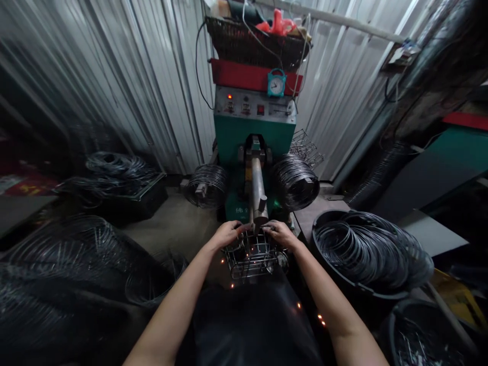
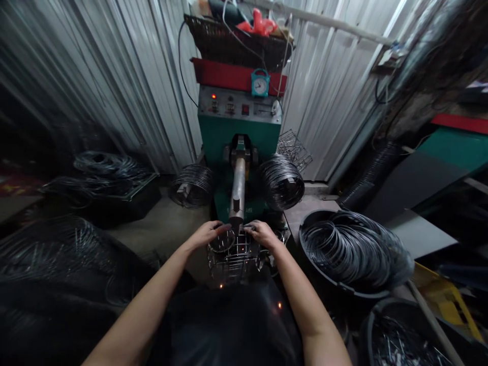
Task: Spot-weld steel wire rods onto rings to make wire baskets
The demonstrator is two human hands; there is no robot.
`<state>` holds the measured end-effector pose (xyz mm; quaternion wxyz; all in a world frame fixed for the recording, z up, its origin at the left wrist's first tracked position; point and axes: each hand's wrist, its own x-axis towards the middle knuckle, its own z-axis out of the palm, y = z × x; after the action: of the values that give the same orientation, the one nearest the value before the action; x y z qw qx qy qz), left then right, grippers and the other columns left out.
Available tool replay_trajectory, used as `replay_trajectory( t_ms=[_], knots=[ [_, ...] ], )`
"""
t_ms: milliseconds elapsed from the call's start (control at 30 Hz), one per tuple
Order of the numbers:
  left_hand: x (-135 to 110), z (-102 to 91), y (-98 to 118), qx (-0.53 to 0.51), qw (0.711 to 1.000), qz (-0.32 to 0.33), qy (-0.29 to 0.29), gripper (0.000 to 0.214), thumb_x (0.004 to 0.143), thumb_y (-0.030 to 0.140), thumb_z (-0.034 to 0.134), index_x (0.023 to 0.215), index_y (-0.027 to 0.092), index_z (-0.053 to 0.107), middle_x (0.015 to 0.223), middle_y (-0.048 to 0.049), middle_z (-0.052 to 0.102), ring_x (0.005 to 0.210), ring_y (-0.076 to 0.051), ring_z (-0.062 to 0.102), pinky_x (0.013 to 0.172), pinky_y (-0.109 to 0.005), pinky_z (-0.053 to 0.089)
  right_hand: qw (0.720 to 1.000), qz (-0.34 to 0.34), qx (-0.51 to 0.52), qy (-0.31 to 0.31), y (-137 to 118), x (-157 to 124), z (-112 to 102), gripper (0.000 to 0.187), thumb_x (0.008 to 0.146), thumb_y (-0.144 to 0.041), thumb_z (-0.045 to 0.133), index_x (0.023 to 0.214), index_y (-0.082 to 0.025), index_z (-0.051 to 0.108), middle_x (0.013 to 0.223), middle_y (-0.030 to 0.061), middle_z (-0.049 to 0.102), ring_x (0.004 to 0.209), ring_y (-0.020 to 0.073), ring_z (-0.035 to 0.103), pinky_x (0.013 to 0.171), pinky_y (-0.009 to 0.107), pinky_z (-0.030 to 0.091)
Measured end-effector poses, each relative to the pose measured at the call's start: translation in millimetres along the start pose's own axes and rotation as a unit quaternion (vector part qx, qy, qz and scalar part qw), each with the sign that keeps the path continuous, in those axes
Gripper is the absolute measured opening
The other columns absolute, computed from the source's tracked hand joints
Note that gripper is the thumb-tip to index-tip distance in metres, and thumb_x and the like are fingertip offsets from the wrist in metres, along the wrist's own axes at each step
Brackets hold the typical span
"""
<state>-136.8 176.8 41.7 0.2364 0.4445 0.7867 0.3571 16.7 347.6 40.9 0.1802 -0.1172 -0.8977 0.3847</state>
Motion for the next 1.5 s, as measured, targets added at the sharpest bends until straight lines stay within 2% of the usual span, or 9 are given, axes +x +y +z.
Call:
replay_trajectory(
  t_ms=[100, 333, 467, 600, 800, 933, 1100, 1300, 1500],
  knots=[
    [13, -1.2, -2, 0.068, 0.998, 0.006, -0.006, 0.049, 0.074, 0.064, 0.045, 0.075, 0.019, 0.064, 0.065, 0.0004, 0.060, 0.067, -0.017, 0.056, 0.057, -0.025, 0.038, 0.995, 0.040, 0.013, -0.093, 12, 22, 4, 0.030, 0.078, -0.041, 0.056, 0.073, -0.014, 0.069, 0.064, 0.0000, 0.063, 0.064, 0.0146, 0.057, 0.059, 0.023, 0.044],
    [6, -6.0, 11, 0.203, 0.979, 0.016, 0.031, 0.043, 0.080, 0.061, 0.043, 0.073, 0.024, 0.063, 0.069, -0.0010, 0.065, 0.078, -0.021, 0.061, 0.076, -0.031, 0.039, 0.993, 0.046, 0.019, -0.109, 22, 27, 2, 0.031, 0.075, -0.042, 0.058, 0.067, -0.014, 0.068, 0.058, -0.0013, 0.060, 0.058, 0.0131, 0.052, 0.053, 0.022, 0.039],
    [5, 2.1, 22, 0.241, 0.968, 0.006, 0.074, 0.038, 0.085, 0.052, 0.041, 0.078, 0.022, 0.064, 0.088, -0.0053, 0.068, 0.095, -0.026, 0.058, 0.097, -0.051, 0.026, 0.994, 0.065, -0.051, -0.073, 14, 33, 7, 0.025, 0.075, -0.035, 0.058, 0.063, -0.015, 0.066, 0.061, 0.0002, 0.061, 0.059, 0.0132, 0.051, 0.053, 0.022, 0.036],
    [11, -3.7, 22, 0.211, 0.970, -0.034, 0.117, 0.036, 0.089, 0.044, 0.035, 0.100, 0.023, 0.062, 0.116, -0.0111, 0.059, 0.113, -0.031, 0.049, 0.098, -0.063, 0.019, 0.994, 0.065, -0.086, -0.019, 7, 42, 10, 0.015, 0.073, -0.024, 0.057, 0.063, -0.017, 0.065, 0.063, 0.0019, 0.063, 0.062, 0.0138, 0.051, 0.055, 0.022, 0.035],
    [-27, -33.6, -31, 0.078, 0.997, -0.018, 0.001, 0.028, 0.077, 0.041, 0.055, 0.096, 0.024, 0.066, 0.103, -0.0033, 0.067, 0.098, -0.020, 0.060, 0.089, -0.032, 0.044, 0.996, 0.051, -0.066, -0.036, 15, 37, -8, 0.027, 0.075, -0.037, 0.054, 0.061, -0.015, 0.061, 0.055, -0.0020, 0.055, 0.054, 0.0108, 0.044, 0.051, 0.021, 0.033],
    [-59, -8.9, -62, -0.042, 0.997, 0.000, -0.067, 0.032, 0.073, 0.040, 0.059, 0.098, 0.021, 0.064, 0.098, -0.0011, 0.069, 0.093, -0.017, 0.062, 0.084, -0.027, 0.046, 0.996, 0.060, 0.011, -0.061, 13, 26, -14, 0.038, 0.074, -0.050, 0.052, 0.060, -0.015, 0.058, 0.054, -0.0038, 0.048, 0.053, 0.0098, 0.040, 0.049, 0.021, 0.031],
    [-90, 14.5, -46, -0.051, 0.998, 0.027, -0.027, 0.022, 0.077, 0.036, 0.054, 0.089, 0.020, 0.064, 0.091, -0.0017, 0.068, 0.087, -0.016, 0.060, 0.083, -0.028, 0.046, 0.990, 0.074, 0.056, -0.105, 2, 6, -12, 0.044, 0.069, -0.058, 0.056, 0.057, -0.015, 0.055, 0.053, -0.0047, 0.044, 0.051, 0.0089, 0.037, 0.048, 0.021, 0.030],
    [-156, -47.1, -10, 0.069, 0.979, 0.162, -0.101, 0.019, 0.082, 0.031, 0.048, 0.085, 0.023, 0.065, 0.086, -0.0035, 0.065, 0.082, -0.016, 0.058, 0.076, -0.025, 0.044, 0.982, 0.130, 0.108, -0.081, 0, -23, -2, 0.049, 0.065, -0.065, 0.056, 0.061, -0.016, 0.055, 0.051, -0.0043, 0.044, 0.048, 0.0091, 0.038, 0.046, 0.022, 0.029],
    [-191, -122.7, -52, 0.249, 0.965, -0.051, 0.060, 0.016, 0.077, 0.024, 0.048, 0.081, 0.023, 0.063, 0.085, -0.0072, 0.064, 0.083, -0.022, 0.058, 0.080, -0.031, 0.044, 0.976, 0.136, 0.149, -0.078, -28, -45, 19, 0.048, 0.066, -0.064, 0.058, 0.059, -0.017, 0.054, 0.053, -0.0025, 0.048, 0.051, 0.0111, 0.043, 0.048, 0.023, 0.034]
  ],
)
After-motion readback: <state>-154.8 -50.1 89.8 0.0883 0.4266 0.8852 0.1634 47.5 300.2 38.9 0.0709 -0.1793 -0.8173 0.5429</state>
